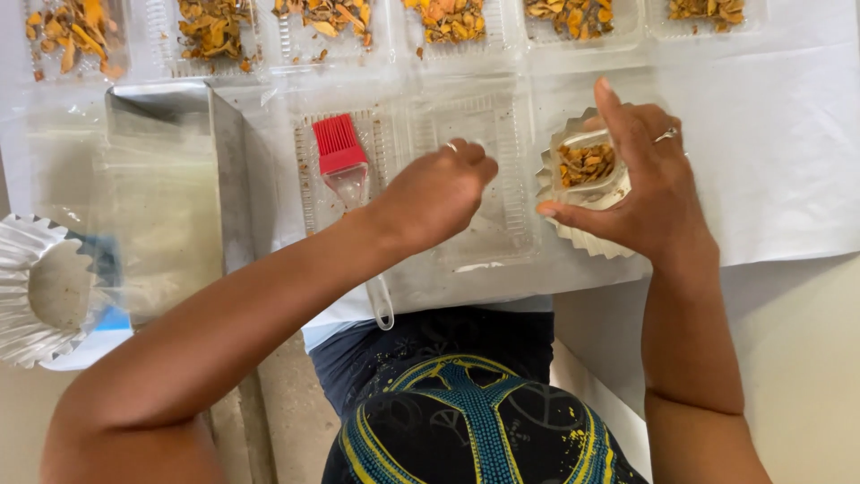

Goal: Sorting and packaging dried turmeric slices from plastic trays into foil containers using a brush and hands

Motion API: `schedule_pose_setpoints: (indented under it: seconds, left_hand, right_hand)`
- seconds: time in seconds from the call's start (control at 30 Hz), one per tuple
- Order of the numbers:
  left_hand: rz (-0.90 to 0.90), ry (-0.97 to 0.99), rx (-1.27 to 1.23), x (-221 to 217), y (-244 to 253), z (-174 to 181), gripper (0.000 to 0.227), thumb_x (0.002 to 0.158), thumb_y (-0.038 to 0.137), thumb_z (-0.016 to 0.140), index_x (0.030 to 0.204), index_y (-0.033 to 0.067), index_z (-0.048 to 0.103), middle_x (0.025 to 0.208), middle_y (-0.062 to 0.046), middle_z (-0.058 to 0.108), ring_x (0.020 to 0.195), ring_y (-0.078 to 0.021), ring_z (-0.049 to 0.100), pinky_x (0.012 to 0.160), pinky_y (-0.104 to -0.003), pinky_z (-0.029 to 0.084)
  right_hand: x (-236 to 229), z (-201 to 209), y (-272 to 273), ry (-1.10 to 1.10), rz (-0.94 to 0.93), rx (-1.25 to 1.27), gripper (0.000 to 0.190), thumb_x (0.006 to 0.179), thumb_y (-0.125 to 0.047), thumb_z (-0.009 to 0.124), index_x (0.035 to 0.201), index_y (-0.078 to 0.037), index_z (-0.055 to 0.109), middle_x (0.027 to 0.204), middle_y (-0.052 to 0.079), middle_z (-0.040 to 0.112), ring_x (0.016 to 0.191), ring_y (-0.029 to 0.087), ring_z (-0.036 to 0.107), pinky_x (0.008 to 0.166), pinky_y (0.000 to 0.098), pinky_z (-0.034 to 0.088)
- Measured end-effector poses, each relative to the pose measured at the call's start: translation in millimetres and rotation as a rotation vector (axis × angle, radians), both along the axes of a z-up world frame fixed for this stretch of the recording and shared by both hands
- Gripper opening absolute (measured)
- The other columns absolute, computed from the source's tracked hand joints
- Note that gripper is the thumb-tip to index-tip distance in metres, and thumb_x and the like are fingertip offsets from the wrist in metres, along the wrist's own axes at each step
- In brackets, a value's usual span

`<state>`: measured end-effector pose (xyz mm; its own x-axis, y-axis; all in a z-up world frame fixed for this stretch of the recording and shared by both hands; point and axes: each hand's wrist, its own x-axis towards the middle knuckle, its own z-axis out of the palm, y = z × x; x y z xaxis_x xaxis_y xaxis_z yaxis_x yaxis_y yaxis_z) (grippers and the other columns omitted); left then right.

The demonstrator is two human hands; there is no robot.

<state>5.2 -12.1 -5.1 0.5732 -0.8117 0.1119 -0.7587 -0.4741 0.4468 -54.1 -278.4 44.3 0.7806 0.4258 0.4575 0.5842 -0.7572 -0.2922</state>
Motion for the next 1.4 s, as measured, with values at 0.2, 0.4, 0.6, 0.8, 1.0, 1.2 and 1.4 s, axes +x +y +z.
schedule_pose_setpoints:
  seconds: [0.2, 0.4, 0.6, 0.8, 1.0, 1.2, 1.4]
  left_hand:
    - [0.028, 0.103, -0.73, -13.2, -17.3, 123.0, 0.021, 0.088, -0.013, 0.062, 0.093, 0.0067, 0.059, 0.086, -0.008, 0.063, 0.072, -0.0228, 0.061, 0.069, -0.036, 0.048]
    - [0.018, 0.227, -0.384, -12.7, -25.9, 119.4, 0.053, 0.081, -0.013, 0.05, 0.128, 0.0089, 0.059, 0.102, -0.014, 0.066, 0.087, -0.0391, 0.068, 0.074, -0.047, 0.052]
    - [0.057, 0.099, -0.314, -6.3, -13.2, 118.5, 0.024, 0.098, 0.008, 0.058, 0.121, 0.0035, 0.062, 0.094, -0.014, 0.067, 0.089, -0.0367, 0.067, 0.067, -0.05, 0.052]
    - [-0.097, -0.1, -0.043, 3.7, 15.2, 69.7, 0.03, 0.081, -0.018, 0.057, 0.104, -0.0036, 0.069, 0.088, -0.017, 0.065, 0.073, -0.0371, 0.066, 0.055, -0.045, 0.055]
    - [-0.185, -0.38, 0.322, 0.6, 27.0, 3.7, 0.017, 0.077, -0.004, 0.068, 0.092, 0.0042, 0.068, 0.098, -0.013, 0.066, 0.095, -0.0321, 0.063, 0.08, -0.041, 0.052]
    - [-0.175, -0.366, 0.316, 4.7, 23.3, -6.2, 0.017, 0.071, -0.006, 0.068, 0.073, 0.0113, 0.069, 0.083, -0.008, 0.065, 0.086, -0.0308, 0.063, 0.072, -0.04, 0.052]
    - [-0.14, -0.387, 0.262, 7.4, 18.0, -25.0, 0.021, 0.074, -0.01, 0.063, 0.08, 0.0096, 0.068, 0.08, -0.01, 0.066, 0.078, -0.0317, 0.064, 0.069, -0.042, 0.054]
  right_hand:
    - [2.6, -0.2, 9.4, 0.073, 0.004, 0.005, 0.102, 0.09, -0.039, 0.089, 0.165, -0.002, 0.031, 0.133, 0.016, 0.067, 0.123, 0.036, 0.056, 0.113, 0.0495, 0.036]
    - [-0.7, -0.4, 12.6, 0.154, -0.058, 0.059, 0.106, 0.079, -0.029, 0.091, 0.164, -0.003, 0.033, 0.132, 0.019, 0.053, 0.127, 0.037, 0.053, 0.116, 0.0514, 0.034]
    - [1.0, -1.3, 15.5, 0.064, -0.013, 0.025, 0.11, 0.09, -0.048, 0.091, 0.168, -0.004, 0.027, 0.141, 0.021, 0.061, 0.126, 0.039, 0.055, 0.114, 0.0507, 0.04]
    - [-1.2, -2.5, 8.1, 0.051, -0.045, 0.028, 0.114, 0.086, -0.052, 0.093, 0.168, -0.005, 0.03, 0.136, 0.018, 0.068, 0.127, 0.036, 0.055, 0.103, 0.048, 0.048]
    - [-6.5, -7.8, 4.3, 0.094, -0.1, 0.001, 0.12, 0.081, -0.051, 0.097, 0.169, -0.006, 0.029, 0.135, 0.018, 0.063, 0.125, 0.035, 0.053, 0.09, 0.0477, 0.052]
    - [-3.7, -5.9, 5.9, 0.073, -0.025, 0.031, 0.116, 0.084, -0.049, 0.095, 0.167, -0.002, 0.029, 0.131, 0.02, 0.067, 0.124, 0.036, 0.056, 0.109, 0.0486, 0.045]
    - [-4.5, -5.3, 2.7, 0.074, 0.0, 0.035, 0.113, 0.087, -0.044, 0.095, 0.168, -0.004, 0.027, 0.135, 0.017, 0.067, 0.123, 0.035, 0.054, 0.11, 0.0467, 0.044]
